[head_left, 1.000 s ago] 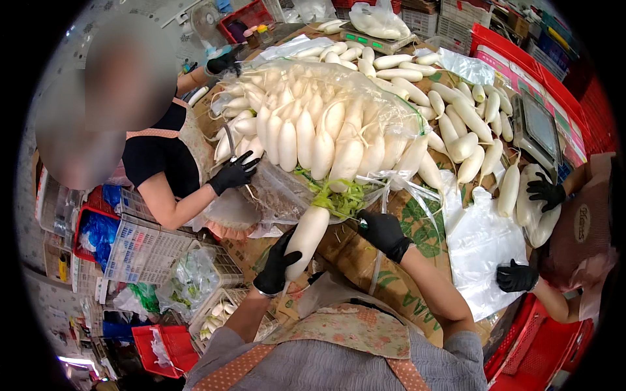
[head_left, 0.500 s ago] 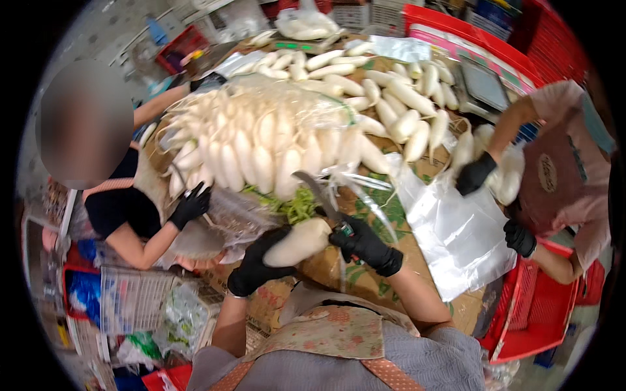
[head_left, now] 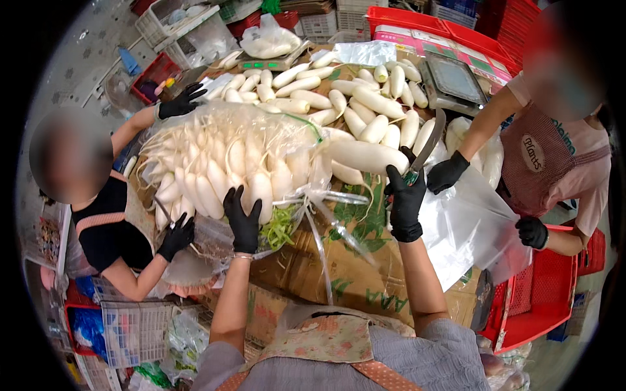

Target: The person peels white radishes using a curved knife, removing the green tops and outer skin. The peeled radishes are placed on a table, and the green peels are collected in a plastic bag.

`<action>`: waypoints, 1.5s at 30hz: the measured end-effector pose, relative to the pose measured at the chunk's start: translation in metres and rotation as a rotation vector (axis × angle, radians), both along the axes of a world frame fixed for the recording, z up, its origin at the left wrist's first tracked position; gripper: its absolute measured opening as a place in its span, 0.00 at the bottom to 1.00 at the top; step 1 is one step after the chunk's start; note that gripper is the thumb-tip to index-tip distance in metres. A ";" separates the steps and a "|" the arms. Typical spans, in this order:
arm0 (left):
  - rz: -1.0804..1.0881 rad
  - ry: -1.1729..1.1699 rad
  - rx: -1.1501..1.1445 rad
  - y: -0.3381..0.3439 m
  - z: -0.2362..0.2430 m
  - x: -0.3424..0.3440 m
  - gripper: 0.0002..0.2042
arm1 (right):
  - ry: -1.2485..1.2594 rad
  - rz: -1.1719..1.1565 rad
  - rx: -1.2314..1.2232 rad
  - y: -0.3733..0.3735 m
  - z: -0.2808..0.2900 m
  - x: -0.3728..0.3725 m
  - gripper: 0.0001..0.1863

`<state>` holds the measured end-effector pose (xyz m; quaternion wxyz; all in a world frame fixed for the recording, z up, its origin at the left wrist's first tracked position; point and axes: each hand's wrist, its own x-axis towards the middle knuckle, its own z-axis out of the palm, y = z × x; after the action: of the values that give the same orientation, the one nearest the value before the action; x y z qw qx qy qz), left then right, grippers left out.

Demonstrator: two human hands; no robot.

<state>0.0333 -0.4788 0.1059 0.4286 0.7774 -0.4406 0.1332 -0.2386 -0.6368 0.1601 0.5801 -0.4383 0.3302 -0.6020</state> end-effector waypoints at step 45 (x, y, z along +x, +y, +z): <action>-0.318 1.830 -1.047 0.081 0.007 -0.033 0.32 | 0.877 0.452 -0.651 0.140 -0.045 0.119 0.11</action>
<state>0.0002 -0.3976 0.1129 0.8899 0.2341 0.0649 -0.3861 -0.1193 -0.4966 0.1150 0.3388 -0.8612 0.2360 -0.2964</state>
